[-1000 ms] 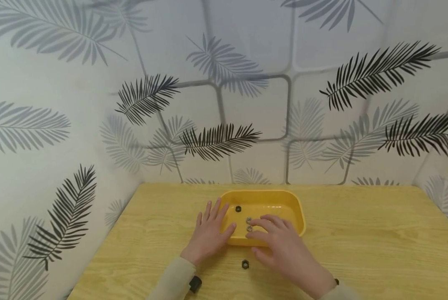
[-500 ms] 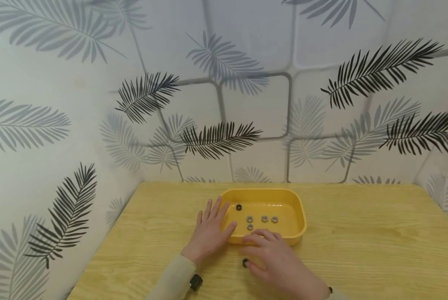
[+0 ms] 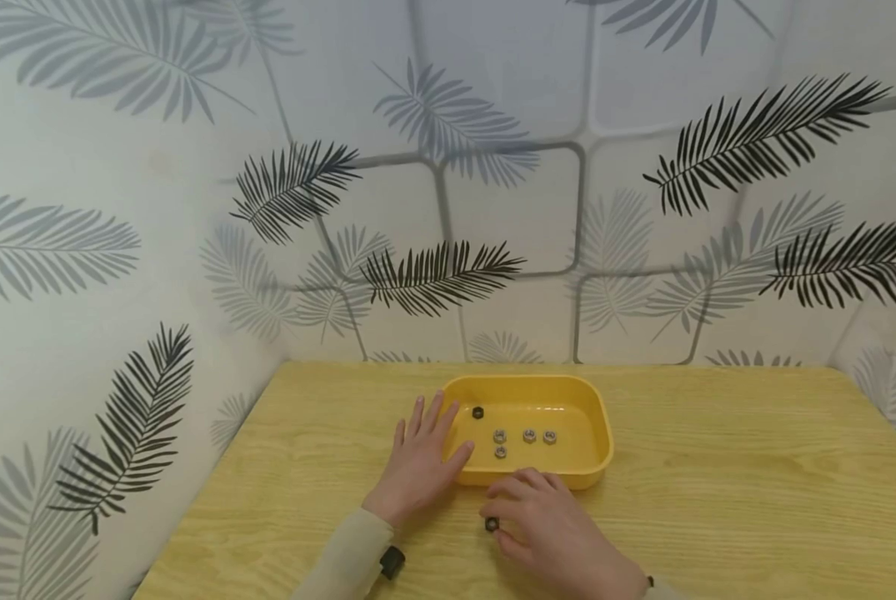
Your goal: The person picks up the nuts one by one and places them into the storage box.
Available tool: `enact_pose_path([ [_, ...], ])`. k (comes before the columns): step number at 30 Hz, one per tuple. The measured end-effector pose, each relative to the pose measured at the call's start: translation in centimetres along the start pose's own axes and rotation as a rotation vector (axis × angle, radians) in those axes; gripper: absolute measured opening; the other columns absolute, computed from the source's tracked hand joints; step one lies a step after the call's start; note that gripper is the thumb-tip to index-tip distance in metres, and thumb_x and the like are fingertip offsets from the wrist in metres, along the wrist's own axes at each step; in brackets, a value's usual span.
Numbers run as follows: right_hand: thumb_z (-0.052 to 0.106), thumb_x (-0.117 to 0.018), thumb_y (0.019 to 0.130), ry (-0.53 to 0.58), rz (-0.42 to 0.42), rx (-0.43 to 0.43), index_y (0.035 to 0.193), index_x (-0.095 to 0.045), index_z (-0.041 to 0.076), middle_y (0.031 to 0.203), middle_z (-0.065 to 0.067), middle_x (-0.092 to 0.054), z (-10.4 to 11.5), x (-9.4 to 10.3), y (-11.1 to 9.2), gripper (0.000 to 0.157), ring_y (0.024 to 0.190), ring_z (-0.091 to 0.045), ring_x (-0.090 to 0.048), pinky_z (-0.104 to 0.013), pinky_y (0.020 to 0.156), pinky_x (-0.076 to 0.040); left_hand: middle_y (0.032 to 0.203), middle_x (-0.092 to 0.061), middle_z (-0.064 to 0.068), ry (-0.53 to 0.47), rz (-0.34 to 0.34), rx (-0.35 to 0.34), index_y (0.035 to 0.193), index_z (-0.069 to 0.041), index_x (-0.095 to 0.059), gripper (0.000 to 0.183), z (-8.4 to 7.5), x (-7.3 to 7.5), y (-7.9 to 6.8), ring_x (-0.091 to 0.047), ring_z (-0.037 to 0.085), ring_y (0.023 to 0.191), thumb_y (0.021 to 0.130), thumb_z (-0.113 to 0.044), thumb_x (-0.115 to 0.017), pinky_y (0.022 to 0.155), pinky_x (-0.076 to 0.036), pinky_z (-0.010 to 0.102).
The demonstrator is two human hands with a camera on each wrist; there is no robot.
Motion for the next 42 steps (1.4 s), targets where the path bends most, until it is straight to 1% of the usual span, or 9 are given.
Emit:
enact_pose_path([
  [3,0.02,-0.077,0.084,-0.002,0.038,-0.034,0.11,-0.074,0.026,0.116,0.009,-0.063,0.1,-0.3,0.0,0.027,0.108,-0.017,-0.054,-0.051,0.088,-0.045,0.165,-0.007,0.002,-0.002,0.005,0.003,0.158,-0.021,-0.027,0.069,0.0,0.0,0.0,0.003,0.028,0.15,0.1,-0.057,-0.04,0.115,-0.006,0.06],
  [10,0.022,-0.077,0.084,-0.035,0.078,-0.06,0.107,-0.074,0.024,0.111,0.011,-0.064,0.1,-0.9,0.2,0.024,0.104,-0.018,-0.057,-0.048,0.088,-0.046,0.164,-0.009,0.002,0.0,-0.006,-0.001,0.157,-0.021,-0.029,0.069,-0.1,0.1,0.0,0.0,0.03,0.15,0.1,-0.057,-0.041,0.114,-0.008,0.061],
  [16,0.027,-0.075,0.087,-0.059,0.183,-0.149,0.11,-0.073,0.022,0.107,0.009,-0.063,0.1,-1.2,0.5,0.024,0.1,-0.018,-0.058,-0.048,0.085,-0.048,0.165,-0.01,0.002,-0.013,-0.015,-0.008,0.157,-0.021,-0.03,0.068,0.1,-0.2,0.1,-0.002,0.031,0.15,0.1,-0.057,-0.041,0.114,-0.007,0.06],
  [19,0.028,-0.075,0.087,-0.06,0.206,-0.18,0.11,-0.073,0.021,0.106,0.009,-0.063,0.0,-1.4,0.5,0.024,0.098,-0.018,-0.057,-0.047,0.084,-0.048,0.165,-0.008,0.002,-0.013,-0.009,-0.004,0.157,-0.022,-0.028,0.069,0.1,-0.2,0.0,0.0,0.03,0.15,0.1,-0.057,-0.041,0.114,-0.006,0.06],
  [23,0.028,-0.075,0.087,-0.067,0.211,-0.186,0.109,-0.073,0.021,0.103,0.009,-0.064,-0.1,-1.6,0.6,0.024,0.096,-0.018,-0.058,-0.046,0.084,-0.048,0.165,-0.009,0.002,-0.006,-0.006,-0.003,0.157,-0.021,-0.028,0.069,0.0,0.0,0.0,0.0,0.03,0.15,0.1,-0.057,-0.04,0.114,-0.006,0.061],
  [28,0.028,-0.076,0.086,-0.09,0.178,-0.167,0.105,-0.074,0.021,0.099,0.009,-0.063,-0.3,-2.0,0.7,0.021,0.091,-0.016,-0.057,-0.044,0.081,-0.049,0.164,-0.009,0.002,0.002,-0.009,-0.006,0.157,-0.021,-0.028,0.069,0.0,0.2,0.0,-0.001,0.031,0.15,0.1,-0.057,-0.04,0.114,-0.007,0.062],
  [31,0.028,-0.077,0.085,-0.082,0.167,-0.176,0.1,-0.075,0.022,0.096,0.01,-0.062,-0.4,-2.3,0.8,0.016,0.088,-0.015,-0.056,-0.042,0.078,-0.049,0.164,-0.01,0.002,0.004,-0.012,-0.006,0.157,-0.021,-0.028,0.069,0.0,0.1,0.0,-0.002,0.032,0.15,0.1,-0.057,-0.04,0.114,-0.007,0.062],
  [36,0.026,-0.078,0.083,-0.053,0.173,-0.19,0.09,-0.073,0.025,0.091,0.014,-0.059,-0.6,-2.5,0.8,0.009,0.085,-0.013,-0.053,-0.041,0.076,-0.048,0.164,-0.009,0.002,0.001,-0.008,-0.005,0.157,-0.021,-0.028,0.069,0.0,0.1,0.0,-0.001,0.031,0.15,0.1,-0.058,-0.039,0.114,-0.006,0.062],
  [42,0.03,-0.079,0.082,-0.036,0.181,-0.191,0.088,-0.073,0.028,0.091,0.016,-0.057,-0.7,-2.6,0.7,0.009,0.084,-0.011,-0.052,-0.038,0.073,-0.048,0.164,-0.009,0.002,0.0,-0.004,-0.002,0.157,-0.021,-0.028,0.069,0.0,0.1,0.0,0.001,0.03,0.15,0.1,-0.058,-0.039,0.114,-0.005,0.061],
])
Point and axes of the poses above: each hand's wrist, its own y-axis towards the middle knuckle, its own x-axis out of the back of the hand, z = x × y, the point moved 2 cm from there along y, towards the middle knuckle
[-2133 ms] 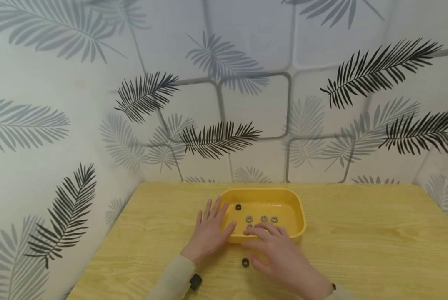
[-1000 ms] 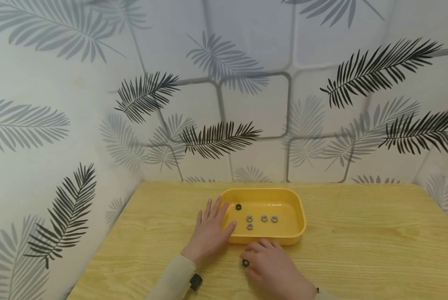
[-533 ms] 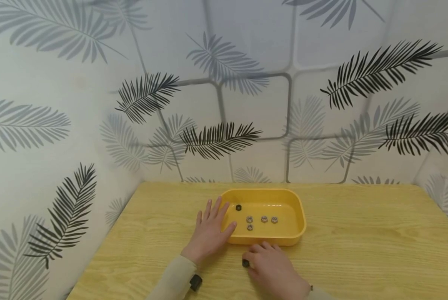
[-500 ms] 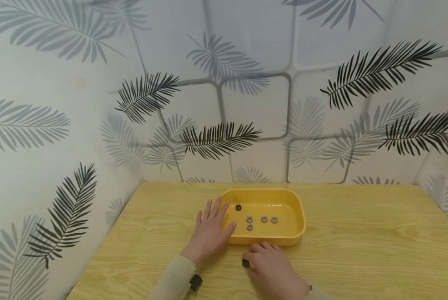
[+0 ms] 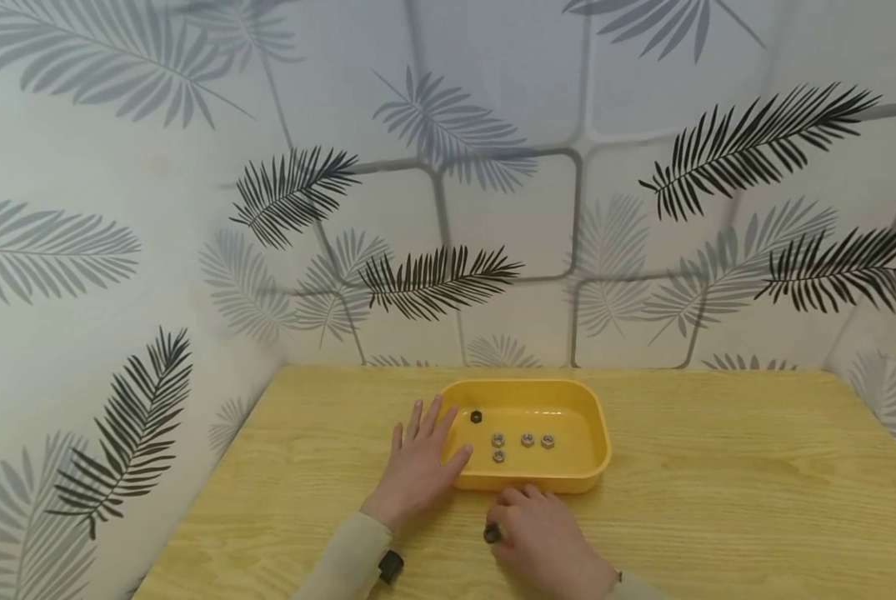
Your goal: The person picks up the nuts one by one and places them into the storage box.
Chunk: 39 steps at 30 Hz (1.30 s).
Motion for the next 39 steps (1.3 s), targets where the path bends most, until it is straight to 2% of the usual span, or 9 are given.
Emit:
enact_pose_path([
  [10,0.028,-0.081,0.079,0.022,0.028,0.046,0.084,-0.074,0.031,0.096,0.016,-0.058,0.2,0.5,-0.2,0.008,0.085,-0.009,-0.05,-0.034,0.071,-0.047,0.164,-0.01,0.002,0.0,-0.013,-0.001,0.157,-0.021,-0.03,0.068,0.1,-0.1,0.1,-0.001,0.03,0.15,0.1,-0.057,-0.041,0.114,-0.007,0.062],
  [18,0.029,-0.078,0.081,0.02,0.028,0.094,0.087,-0.072,0.031,0.105,0.01,-0.062,0.9,1.4,-0.7,0.009,0.098,-0.016,-0.057,-0.044,0.084,-0.049,0.165,-0.009,0.001,0.0,-0.011,-0.001,0.157,-0.022,-0.028,0.07,0.1,-0.1,0.1,0.001,0.029,0.15,0.1,-0.059,-0.039,0.114,-0.007,0.061],
  [24,0.03,-0.078,0.082,0.05,0.018,0.083,0.092,-0.073,0.033,0.115,0.005,-0.063,1.1,1.9,-1.3,0.012,0.108,-0.022,-0.056,-0.054,0.087,-0.046,0.164,-0.01,0.002,0.004,-0.014,-0.002,0.157,-0.021,-0.029,0.07,0.0,-0.1,0.0,-0.001,0.03,0.15,0.1,-0.059,-0.039,0.114,-0.007,0.062],
  [33,0.032,-0.078,0.082,0.074,0.052,0.056,0.095,-0.076,0.033,0.121,0.001,-0.062,1.6,3.1,-1.8,0.013,0.114,-0.027,-0.054,-0.058,0.093,-0.042,0.164,-0.011,0.004,-0.009,-0.012,-0.001,0.157,-0.02,-0.029,0.069,-0.2,0.0,-0.2,-0.001,0.031,0.15,0.1,-0.058,-0.04,0.113,-0.007,0.063],
  [39,0.031,-0.078,0.083,0.073,0.033,0.061,0.095,-0.076,0.032,0.121,0.001,-0.063,1.9,4.1,-1.9,0.012,0.114,-0.028,-0.055,-0.059,0.094,-0.041,0.164,-0.009,0.003,0.0,-0.009,-0.004,0.157,-0.02,-0.028,0.07,-0.1,0.1,-0.1,0.0,0.031,0.15,0.1,-0.058,-0.039,0.114,-0.006,0.062],
])
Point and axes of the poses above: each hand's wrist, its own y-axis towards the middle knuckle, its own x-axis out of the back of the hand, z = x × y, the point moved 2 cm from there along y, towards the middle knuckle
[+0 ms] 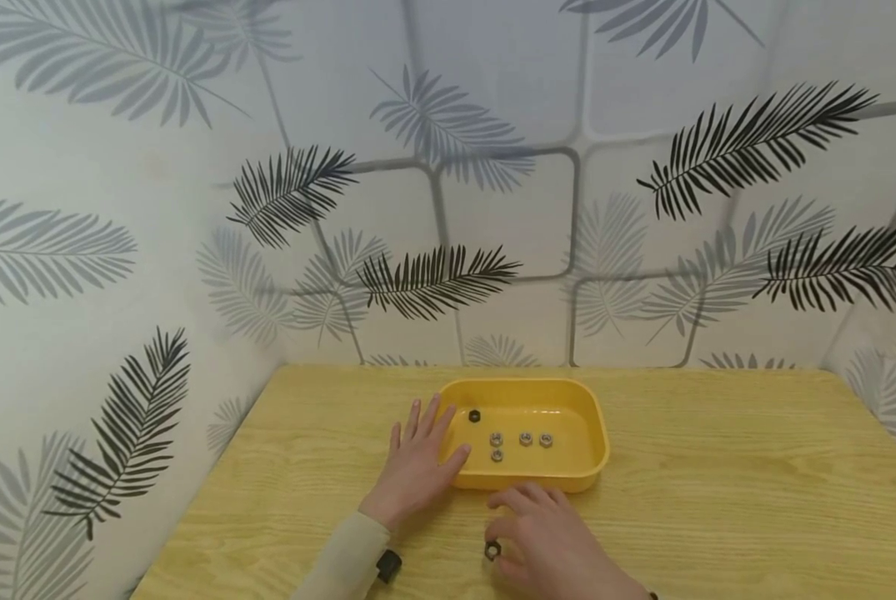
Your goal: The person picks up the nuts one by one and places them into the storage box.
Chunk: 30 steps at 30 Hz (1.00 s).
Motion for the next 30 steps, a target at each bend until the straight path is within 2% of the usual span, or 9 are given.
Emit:
enact_pose_path([
  [14,0.026,-0.083,0.077,-0.055,-0.185,0.079,0.091,-0.075,0.031,0.121,0.003,-0.061,0.2,1.0,-0.5,0.018,0.112,-0.024,-0.054,-0.055,0.088,-0.046,0.165,-0.009,0.002,0.001,0.002,0.001,0.157,-0.021,-0.029,0.07,0.1,-0.1,0.1,0.002,0.029,0.15,0.1,-0.058,-0.04,0.114,-0.006,0.062],
  [23,0.026,-0.086,0.074,-0.1,-0.236,0.054,0.095,-0.075,0.032,0.122,0.005,-0.06,-0.2,1.9,-0.6,0.024,0.111,-0.023,-0.053,-0.053,0.086,-0.047,0.164,-0.01,0.004,0.001,-0.005,-0.006,0.157,-0.02,-0.03,0.069,0.0,-0.1,0.1,0.0,0.031,0.15,0.1,-0.057,-0.04,0.113,-0.008,0.063],
  [30,0.027,-0.086,0.074,-0.124,-0.295,0.048,0.094,-0.076,0.029,0.122,0.004,-0.061,-0.6,2.6,-0.4,0.022,0.114,-0.023,-0.053,-0.052,0.091,-0.047,0.165,-0.008,0.003,0.004,0.005,0.0,0.157,-0.02,-0.028,0.069,0.0,-0.1,0.0,0.002,0.03,0.15,0.1,-0.057,-0.04,0.114,-0.007,0.062],
])
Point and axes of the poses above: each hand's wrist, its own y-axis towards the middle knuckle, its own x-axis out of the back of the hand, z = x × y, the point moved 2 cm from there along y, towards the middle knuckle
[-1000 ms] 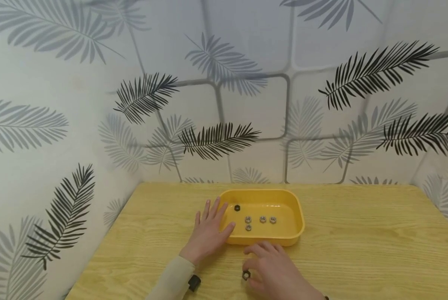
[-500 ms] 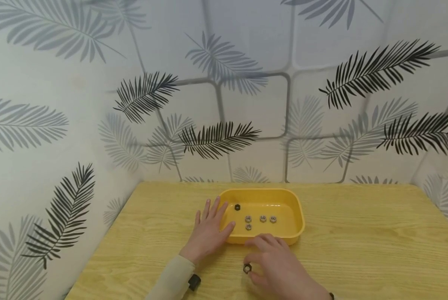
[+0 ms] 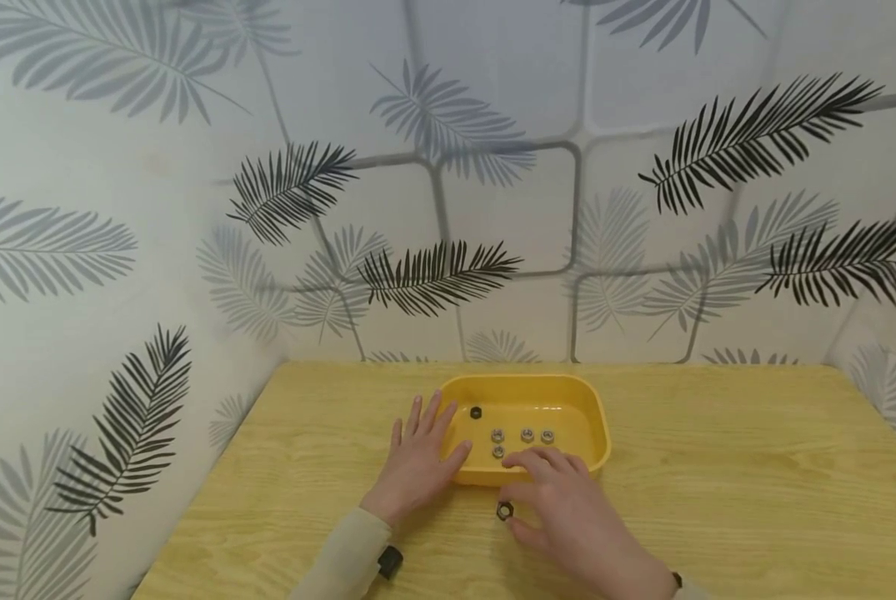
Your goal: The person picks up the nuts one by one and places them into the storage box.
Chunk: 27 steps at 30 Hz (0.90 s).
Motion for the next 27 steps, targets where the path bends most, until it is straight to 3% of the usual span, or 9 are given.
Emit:
enact_pose_path([
  [13,0.024,-0.086,0.073,-0.043,-0.16,0.023,0.089,-0.075,0.026,0.121,-0.002,-0.061,-1.8,0.9,1.0,0.02,0.114,-0.028,-0.053,-0.052,0.086,-0.05,0.165,-0.009,0.002,0.004,0.003,0.002,0.157,-0.021,-0.028,0.07,-0.1,0.1,0.0,0.001,0.029,0.15,0.1,-0.058,-0.04,0.113,-0.007,0.062],
  [18,0.022,-0.086,0.073,-0.056,-0.193,0.0,0.091,-0.075,0.024,0.123,-0.004,-0.061,-2.6,1.0,1.2,0.022,0.116,-0.031,-0.052,-0.06,0.083,-0.047,0.165,-0.009,0.003,-0.01,0.008,0.0,0.157,-0.02,-0.029,0.069,-0.1,0.1,0.0,0.0,0.031,0.15,0.1,-0.057,-0.04,0.114,-0.006,0.062],
  [27,0.02,-0.086,0.073,-0.064,-0.242,-0.038,0.095,-0.076,0.019,0.126,-0.011,-0.059,-4.0,0.9,1.6,0.024,0.114,-0.033,-0.052,-0.06,0.081,-0.045,0.165,-0.009,0.004,-0.001,0.009,-0.001,0.157,-0.02,-0.028,0.069,0.0,0.0,0.1,0.0,0.031,0.15,0.1,-0.057,-0.04,0.113,-0.007,0.063],
])
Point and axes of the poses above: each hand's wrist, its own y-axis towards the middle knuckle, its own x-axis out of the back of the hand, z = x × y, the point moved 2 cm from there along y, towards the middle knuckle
